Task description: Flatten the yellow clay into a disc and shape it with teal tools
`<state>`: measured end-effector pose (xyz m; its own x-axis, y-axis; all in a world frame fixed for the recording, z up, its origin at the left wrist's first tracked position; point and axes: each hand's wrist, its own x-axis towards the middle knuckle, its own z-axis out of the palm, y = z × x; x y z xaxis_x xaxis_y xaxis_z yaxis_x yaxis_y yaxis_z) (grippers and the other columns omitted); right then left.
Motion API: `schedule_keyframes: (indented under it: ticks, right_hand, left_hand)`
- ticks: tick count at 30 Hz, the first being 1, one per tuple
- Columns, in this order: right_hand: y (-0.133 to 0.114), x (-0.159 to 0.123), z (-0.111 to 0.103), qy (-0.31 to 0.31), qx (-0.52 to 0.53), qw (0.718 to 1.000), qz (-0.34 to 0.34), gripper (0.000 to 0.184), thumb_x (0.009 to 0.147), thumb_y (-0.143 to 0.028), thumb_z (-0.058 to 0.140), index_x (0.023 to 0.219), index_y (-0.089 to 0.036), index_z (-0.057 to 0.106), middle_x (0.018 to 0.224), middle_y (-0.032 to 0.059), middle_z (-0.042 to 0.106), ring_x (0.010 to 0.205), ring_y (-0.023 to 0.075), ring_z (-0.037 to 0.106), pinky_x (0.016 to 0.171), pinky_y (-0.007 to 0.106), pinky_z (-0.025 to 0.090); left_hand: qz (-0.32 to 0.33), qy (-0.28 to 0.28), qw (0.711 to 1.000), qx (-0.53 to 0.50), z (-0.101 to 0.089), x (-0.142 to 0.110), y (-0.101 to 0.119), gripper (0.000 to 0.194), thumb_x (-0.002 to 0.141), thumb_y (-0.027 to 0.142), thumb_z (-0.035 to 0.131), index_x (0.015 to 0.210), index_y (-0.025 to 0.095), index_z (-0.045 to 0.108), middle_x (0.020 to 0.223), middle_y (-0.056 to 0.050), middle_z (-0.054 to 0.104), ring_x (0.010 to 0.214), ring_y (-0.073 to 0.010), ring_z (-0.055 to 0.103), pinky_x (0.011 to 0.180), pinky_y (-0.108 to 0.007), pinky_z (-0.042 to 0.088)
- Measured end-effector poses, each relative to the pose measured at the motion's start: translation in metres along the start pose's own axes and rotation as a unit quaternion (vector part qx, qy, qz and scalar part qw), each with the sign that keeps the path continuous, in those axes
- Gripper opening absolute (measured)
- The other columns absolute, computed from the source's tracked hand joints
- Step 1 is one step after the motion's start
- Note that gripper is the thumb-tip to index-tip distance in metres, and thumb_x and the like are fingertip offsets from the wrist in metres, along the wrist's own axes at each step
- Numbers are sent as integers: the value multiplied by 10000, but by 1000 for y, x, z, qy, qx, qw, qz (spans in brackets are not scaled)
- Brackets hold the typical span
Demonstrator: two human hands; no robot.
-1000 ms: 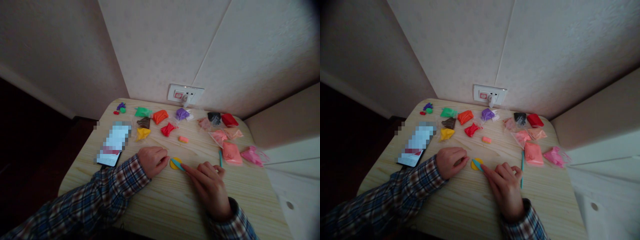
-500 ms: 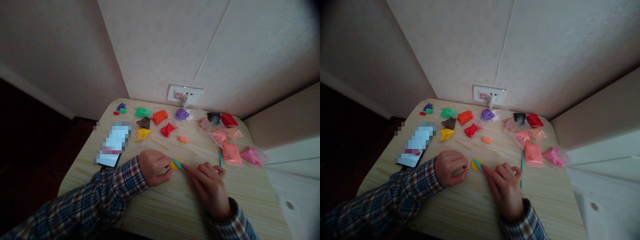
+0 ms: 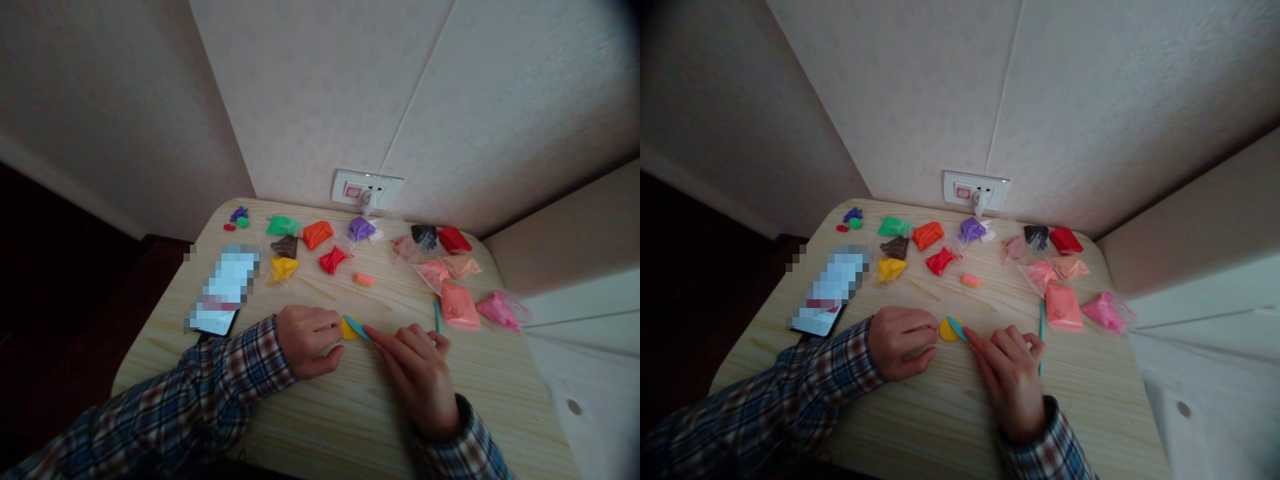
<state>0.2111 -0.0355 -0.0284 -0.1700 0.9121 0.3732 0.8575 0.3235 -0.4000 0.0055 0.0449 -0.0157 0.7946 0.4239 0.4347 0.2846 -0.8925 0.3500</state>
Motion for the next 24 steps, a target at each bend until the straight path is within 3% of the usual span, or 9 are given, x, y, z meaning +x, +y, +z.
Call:
schedule_keyframes:
  ticks: [4, 12, 15, 18, 24]
  right_hand:
    - [1, 0, 0, 6, -3, 1000, -5, 269, 891, -211, 473, 1106, -260, 626, 595, -31, 488, 649, 129, 462, 690, 320, 252]
    - [1, -1, 0, 20, 14, 1000, 13, 251, 898, -220, 459, 1071, -252, 638, 602, -28, 504, 647, 126, 463, 689, 318, 268]
    - [3, -2, -1, 25, 22, 999, 41, 246, 898, -234, 452, 1053, -238, 643, 607, -25, 514, 642, 128, 474, 680, 316, 282]
    - [4, -2, -1, 23, 24, 998, 52, 237, 895, -241, 454, 1026, -238, 651, 598, -26, 527, 637, 133, 488, 673, 322, 281]
    - [3, -1, -1, 2, 45, 998, 53, 236, 892, -244, 460, 1030, -231, 652, 613, -27, 558, 643, 125, 501, 678, 320, 289]
  left_hand:
    - [-1, 8, 1000, -12, 1, -1, 0, 157, 824, 206, 429, 775, 165, 572, 886, -21, 665, 699, -133, 618, 590, -244, 459]
    - [-24, 0, 1000, -9, 4, -2, -2, 120, 856, 241, 482, 921, 167, 549, 904, -31, 640, 773, -145, 611, 643, -236, 470]
    - [-62, -26, 998, -15, 4, 1, -5, 262, 833, 356, 564, 980, 144, 520, 954, -66, 601, 872, -192, 567, 755, -290, 473]
    - [-95, -59, 994, -15, 5, 4, -7, 464, 700, 434, 713, 973, 125, 501, 958, -81, 567, 896, -237, 514, 798, -365, 452]
    - [-131, -63, 989, -12, 8, 6, -8, 451, 710, 429, 710, 970, 138, 483, 978, -81, 536, 936, -244, 461, 814, -386, 426]
